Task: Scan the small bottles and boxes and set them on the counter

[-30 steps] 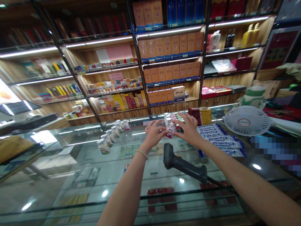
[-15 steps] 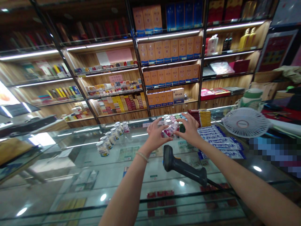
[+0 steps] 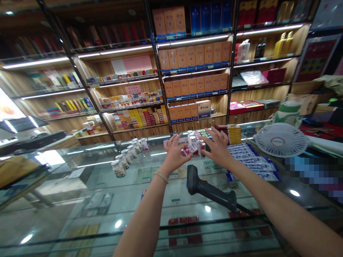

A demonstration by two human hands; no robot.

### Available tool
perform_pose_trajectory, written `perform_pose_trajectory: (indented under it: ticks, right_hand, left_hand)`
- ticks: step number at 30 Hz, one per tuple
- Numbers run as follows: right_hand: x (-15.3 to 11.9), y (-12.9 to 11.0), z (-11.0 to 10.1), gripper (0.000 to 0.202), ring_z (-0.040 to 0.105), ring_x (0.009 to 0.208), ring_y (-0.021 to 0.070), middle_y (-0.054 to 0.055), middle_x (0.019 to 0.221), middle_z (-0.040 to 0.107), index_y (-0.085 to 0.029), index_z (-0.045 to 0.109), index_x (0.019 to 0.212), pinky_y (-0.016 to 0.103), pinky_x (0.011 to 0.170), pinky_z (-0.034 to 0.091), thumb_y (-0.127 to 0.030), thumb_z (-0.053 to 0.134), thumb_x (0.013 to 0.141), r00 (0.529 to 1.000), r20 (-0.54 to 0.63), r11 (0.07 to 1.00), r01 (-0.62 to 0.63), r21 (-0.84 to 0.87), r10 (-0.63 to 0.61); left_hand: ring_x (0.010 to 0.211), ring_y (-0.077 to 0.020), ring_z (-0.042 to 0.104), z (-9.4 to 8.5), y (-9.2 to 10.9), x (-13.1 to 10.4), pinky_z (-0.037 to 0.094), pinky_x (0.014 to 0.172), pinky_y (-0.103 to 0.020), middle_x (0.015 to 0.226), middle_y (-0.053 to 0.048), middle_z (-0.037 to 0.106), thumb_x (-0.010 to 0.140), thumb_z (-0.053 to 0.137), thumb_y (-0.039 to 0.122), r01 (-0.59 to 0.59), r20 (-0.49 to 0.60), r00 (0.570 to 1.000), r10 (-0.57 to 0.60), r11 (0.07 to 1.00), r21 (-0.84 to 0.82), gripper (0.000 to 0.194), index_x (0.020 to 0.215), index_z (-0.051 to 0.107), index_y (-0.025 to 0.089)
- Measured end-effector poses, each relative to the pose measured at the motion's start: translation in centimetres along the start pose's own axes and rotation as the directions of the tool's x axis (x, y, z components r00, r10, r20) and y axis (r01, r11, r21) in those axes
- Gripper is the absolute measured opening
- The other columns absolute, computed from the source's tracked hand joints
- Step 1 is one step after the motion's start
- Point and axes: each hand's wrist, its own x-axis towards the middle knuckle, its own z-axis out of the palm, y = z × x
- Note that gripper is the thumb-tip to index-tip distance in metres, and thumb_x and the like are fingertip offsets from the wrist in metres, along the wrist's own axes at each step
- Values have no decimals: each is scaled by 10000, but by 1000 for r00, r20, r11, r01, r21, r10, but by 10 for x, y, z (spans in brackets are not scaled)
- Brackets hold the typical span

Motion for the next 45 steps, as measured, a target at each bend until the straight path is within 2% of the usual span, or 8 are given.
perform_pose_trajectory:
  ticks: [6, 11, 15, 19, 22, 28, 38, 45]
  right_hand:
    - [-2, 2, 0, 286, 317, 1446, 292, 55, 1518, 481, -334, 667, 1181, 520, 1179, 139, -346, 646, 896, 998, 6, 994, 67, -89, -67]
    - [-1, 5, 0, 258, 338, 1428, 300, 41, 1502, 506, -346, 678, 1160, 539, 1174, 113, -375, 628, 909, 997, 12, 992, 74, -99, -73]
    - [1, 4, -3, 279, 320, 1430, 312, 55, 1510, 485, -334, 687, 1151, 551, 1173, 116, -395, 668, 879, 1000, -2, 997, 31, -76, -31]
    - [3, 2, -5, 260, 274, 1446, 328, 73, 1525, 444, -311, 711, 1103, 560, 1163, 150, -423, 688, 869, 999, -35, 998, -35, -51, 33]
    - [3, 3, -5, 269, 252, 1451, 338, 81, 1534, 423, -306, 720, 1108, 564, 1162, 157, -425, 694, 868, 999, -25, 998, -43, -48, 42]
    - [2, 4, -4, 270, 232, 1460, 339, 68, 1561, 395, -317, 721, 1129, 577, 1167, 154, -436, 659, 895, 999, 25, 999, -19, -49, 20]
    - [0, 5, -4, 285, 218, 1473, 326, 67, 1572, 387, -317, 714, 1154, 575, 1180, 141, -448, 617, 920, 998, 68, 997, 18, -71, -14]
    - [12, 0, -13, 307, 230, 1465, 315, 80, 1548, 438, -289, 722, 1136, 541, 1202, 82, -465, 648, 896, 989, 55, 973, 147, -179, -139]
  left_hand:
    - [1461, -375, 302, 0, 4, -2, 153, 1197, -647, 1550, -58, 455, 708, 807, 386, -17, 40, 999, 16, 1000, 14, 325, 1020, 772, 299]
    - [1468, -367, 284, 1, 2, -2, 138, 1203, -631, 1570, -57, 426, 761, 775, 421, -31, 50, 998, 29, 999, 31, 366, 1112, 752, 323]
    - [1475, -351, 272, -2, 0, -3, 117, 1212, -600, 1598, -60, 369, 814, 731, 486, -7, -9, 1000, 8, 999, 35, 472, 1264, 671, 358]
    - [1483, -359, 254, -4, -1, -4, 119, 1220, -560, 1612, -104, 310, 731, 772, 612, 32, -103, 994, -27, 998, 47, 675, 1322, 614, 327]
    - [1495, -362, 228, -2, -4, -5, 84, 1226, -553, 1616, -108, 287, 704, 789, 622, 38, -152, 988, -23, 995, 97, 725, 1340, 588, 339]
    - [1501, -342, 241, -1, -6, -9, 47, 1232, -540, 1591, -81, 335, 743, 801, 508, 8, -153, 988, 20, 984, 181, 615, 1312, 602, 389]
    - [1483, -324, 289, 2, -9, -9, 56, 1234, -533, 1584, -68, 373, 783, 770, 430, -33, -165, 984, 66, 980, 198, 428, 1188, 662, 347]
    - [1430, -323, 356, 6, -16, -11, 133, 1210, -542, 1524, -84, 447, 770, 789, 450, -59, -265, 958, 113, 977, 203, 391, 1129, 697, 324]
